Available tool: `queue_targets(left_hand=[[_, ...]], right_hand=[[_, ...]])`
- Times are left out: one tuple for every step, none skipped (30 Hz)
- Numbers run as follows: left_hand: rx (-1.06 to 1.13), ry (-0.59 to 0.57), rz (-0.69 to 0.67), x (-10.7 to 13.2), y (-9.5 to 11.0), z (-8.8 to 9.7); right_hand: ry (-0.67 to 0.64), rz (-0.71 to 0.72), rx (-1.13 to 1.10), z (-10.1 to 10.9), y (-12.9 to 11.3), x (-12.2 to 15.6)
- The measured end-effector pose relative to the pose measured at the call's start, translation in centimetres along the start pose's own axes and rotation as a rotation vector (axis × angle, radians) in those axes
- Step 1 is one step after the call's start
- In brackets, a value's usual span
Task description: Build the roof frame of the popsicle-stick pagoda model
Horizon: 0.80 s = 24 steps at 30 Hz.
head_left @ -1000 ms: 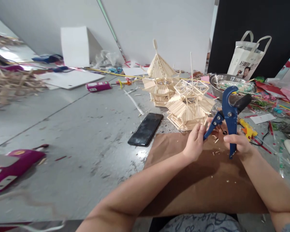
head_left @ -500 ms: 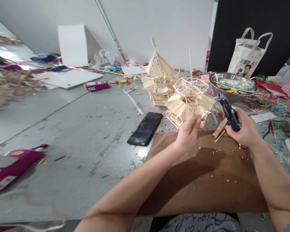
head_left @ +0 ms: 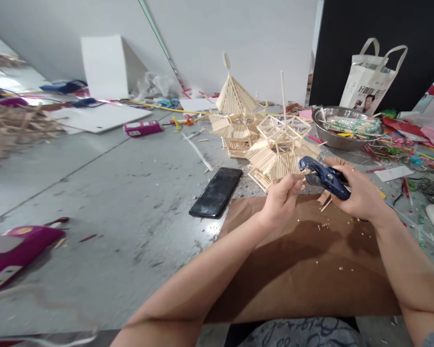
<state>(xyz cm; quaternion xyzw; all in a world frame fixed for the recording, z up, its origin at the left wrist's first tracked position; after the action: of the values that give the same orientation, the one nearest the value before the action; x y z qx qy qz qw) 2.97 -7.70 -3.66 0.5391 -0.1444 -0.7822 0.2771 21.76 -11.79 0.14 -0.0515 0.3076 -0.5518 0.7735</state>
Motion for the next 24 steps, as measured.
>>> queue_targets(left_hand=[[-0.008,-0.001,-0.007,-0.05,0.06,0.03],[-0.016,-0.002,-0.014,-0.11,0.12,0.07],[-0.020,-0.003,-0.022,-0.15,0.19,0.10],[-0.021,-0.005,-0.028,-0.19,0.26,0.14],[-0.019,-0.006,-0.035,-0.22,0.32,0.17],[-0.015,-0.006,-0.039,-0.24,0.37,0.19],[-0.011,-0.007,-0.039,-0.26,0.41,0.21],[-0.009,-0.008,-0.038,-0.27,0.43,0.23],[-0.008,-0.009,-0.036,-0.27,0.43,0.24],[-0.010,-0.013,-0.033,-0.27,0.43,0.25],[-0.013,-0.019,-0.030,-0.27,0.42,0.26],[-0.019,-0.027,-0.028,-0.28,0.40,0.26],[-0.024,-0.035,-0.029,-0.29,0.37,0.27],[-0.026,-0.039,-0.032,-0.30,0.35,0.27],[-0.027,-0.043,-0.038,-0.32,0.32,0.27],[-0.026,-0.043,-0.044,-0.34,0.30,0.26],[-0.028,-0.042,-0.051,-0.36,0.27,0.26],[-0.033,-0.040,-0.056,-0.37,0.25,0.27],[-0.042,-0.038,-0.057,-0.39,0.23,0.28],[-0.053,-0.039,-0.057,-0.41,0.21,0.29],[-0.063,-0.042,-0.055,-0.42,0.20,0.31],[-0.072,-0.046,-0.054,-0.44,0.19,0.33],[-0.078,-0.050,-0.053,-0.46,0.18,0.35],[-0.082,-0.054,-0.052,-0.48,0.17,0.38]], right_hand=[[0.001,0.002,0.001,0.01,-0.05,0.00],[0.001,0.003,0.001,0.01,-0.10,-0.01],[0.000,0.002,0.002,0.01,-0.13,-0.01],[-0.003,-0.002,0.002,0.00,-0.14,-0.02],[-0.006,-0.007,0.002,0.00,-0.14,-0.03],[-0.009,-0.012,0.001,-0.01,-0.13,-0.04],[-0.012,-0.016,0.001,-0.01,-0.11,-0.05],[-0.016,-0.017,0.003,-0.01,-0.10,-0.05],[-0.019,-0.017,0.006,0.00,-0.09,-0.06],[-0.020,-0.015,0.009,0.03,-0.09,-0.07],[-0.020,-0.014,0.012,0.06,-0.10,-0.08],[-0.019,-0.013,0.014,0.10,-0.12,-0.10],[-0.018,-0.013,0.014,0.14,-0.14,-0.11],[-0.019,-0.016,0.014,0.18,-0.16,-0.13],[-0.022,-0.019,0.014,0.21,-0.17,-0.14],[-0.026,-0.022,0.015,0.23,-0.16,-0.15],[-0.030,-0.022,0.018,0.23,-0.15,-0.14],[-0.032,-0.021,0.023,0.22,-0.12,-0.12],[-0.033,-0.018,0.030,0.20,-0.09,-0.09],[-0.032,-0.013,0.036,0.18,-0.05,-0.06],[-0.030,-0.010,0.043,0.15,-0.03,-0.03],[-0.028,-0.009,0.049,0.13,-0.01,-0.01],[-0.029,-0.011,0.053,0.11,0.00,0.00],[-0.034,-0.015,0.056,0.09,0.00,0.00]])
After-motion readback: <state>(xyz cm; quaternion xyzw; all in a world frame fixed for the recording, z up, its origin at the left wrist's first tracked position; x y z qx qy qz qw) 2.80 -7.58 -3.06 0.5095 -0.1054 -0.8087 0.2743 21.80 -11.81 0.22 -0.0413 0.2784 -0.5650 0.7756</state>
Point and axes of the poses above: each hand's wrist, its own x-axis away from the middle knuckle, its own z-axis out of the back of the hand, y = z × x, the point moved 1 cm from there along -x, towards the middle knuckle, and after that the axes turned 10 degrees about -x, right-handed, at the moved point
